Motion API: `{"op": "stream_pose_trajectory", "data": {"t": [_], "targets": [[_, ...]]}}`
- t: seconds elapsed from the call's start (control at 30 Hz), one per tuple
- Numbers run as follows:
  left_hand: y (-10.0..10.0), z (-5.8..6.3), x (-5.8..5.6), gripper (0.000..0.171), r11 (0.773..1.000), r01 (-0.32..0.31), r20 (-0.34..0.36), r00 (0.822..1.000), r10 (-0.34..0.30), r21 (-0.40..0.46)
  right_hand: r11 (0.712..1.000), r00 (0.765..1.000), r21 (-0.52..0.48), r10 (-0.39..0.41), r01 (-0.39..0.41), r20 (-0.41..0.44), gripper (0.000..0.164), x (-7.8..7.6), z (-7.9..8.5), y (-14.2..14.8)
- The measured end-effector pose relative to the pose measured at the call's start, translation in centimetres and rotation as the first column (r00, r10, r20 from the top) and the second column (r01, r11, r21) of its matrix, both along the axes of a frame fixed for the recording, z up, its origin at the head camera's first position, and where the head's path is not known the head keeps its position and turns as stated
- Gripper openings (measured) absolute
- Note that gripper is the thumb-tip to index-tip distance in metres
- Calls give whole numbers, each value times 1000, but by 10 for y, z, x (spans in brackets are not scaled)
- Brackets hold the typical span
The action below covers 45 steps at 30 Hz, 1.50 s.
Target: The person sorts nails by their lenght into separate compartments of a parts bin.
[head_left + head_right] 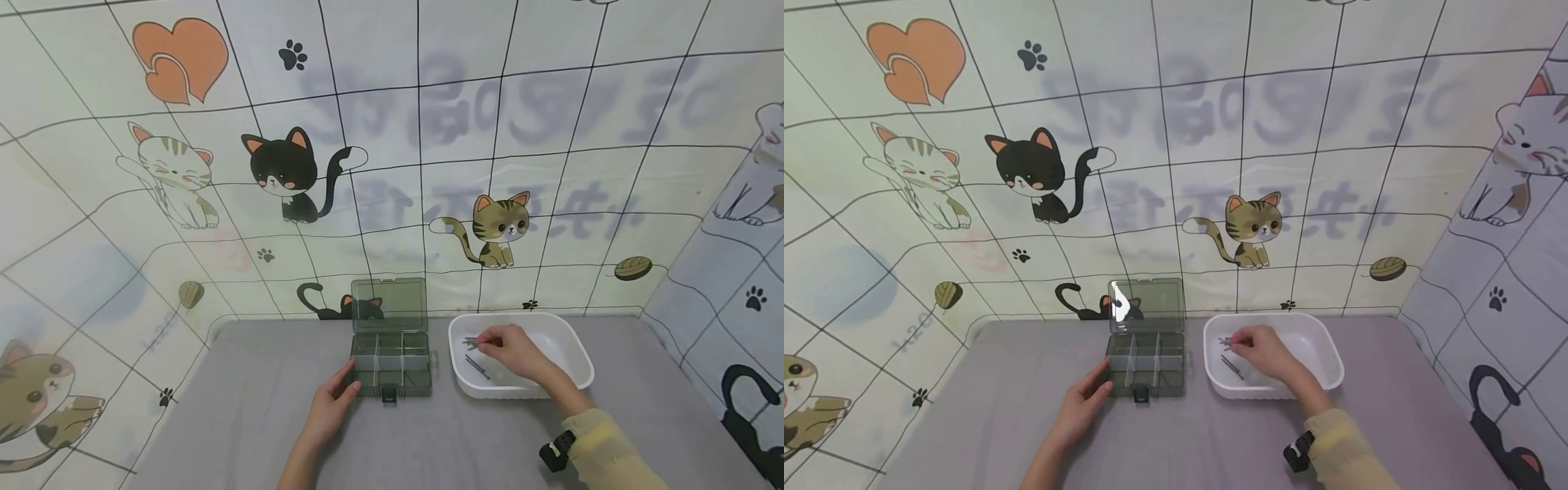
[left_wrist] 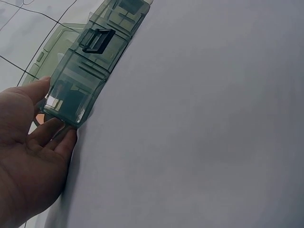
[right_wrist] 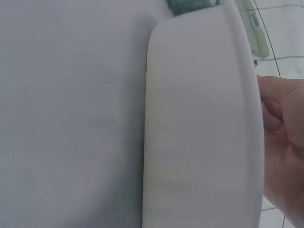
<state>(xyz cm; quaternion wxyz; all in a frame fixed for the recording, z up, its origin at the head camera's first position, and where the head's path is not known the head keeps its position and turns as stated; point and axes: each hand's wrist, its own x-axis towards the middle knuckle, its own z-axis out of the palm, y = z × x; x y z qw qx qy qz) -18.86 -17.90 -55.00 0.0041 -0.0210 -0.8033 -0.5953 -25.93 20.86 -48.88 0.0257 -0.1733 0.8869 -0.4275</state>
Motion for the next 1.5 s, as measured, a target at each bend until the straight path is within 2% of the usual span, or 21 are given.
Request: {"op": "stream_pose_trajectory", "data": {"t": [0.13, 0.23, 0.5, 0.77, 1.2, 1.5], "targets": [[-1, -2, -1, 51, 1000, -8, 0, 1000, 8, -13, 997, 999, -73, 10, -7, 36, 13, 1, 3, -10], [-1, -3, -2, 50, 1000, -10, -1, 1000, 10, -25, 995, 999, -99, 22, -19, 29, 12, 1, 5, -18], [-1, -5, -2, 50, 1000, -12, -4, 1000, 12, -5, 994, 994, -42, 100, -102, -38, 9, 5, 8, -45], [-1, -4, 0, 52, 1000, -12, -4, 1000, 12, 7, 989, 989, -33, 142, -144, -46, 9, 11, 15, -69], [-2, -2, -2, 51, 1000, 5, -12, 1000, -5, -11, 980, 977, 20, 198, -197, -73, 8, 11, 14, -87], [-3, -5, -4, 51, 1000, 0, -16, 1000, -1, -26, 975, 968, 44, 223, -219, -115, 7, 12, 9, -100]]}}
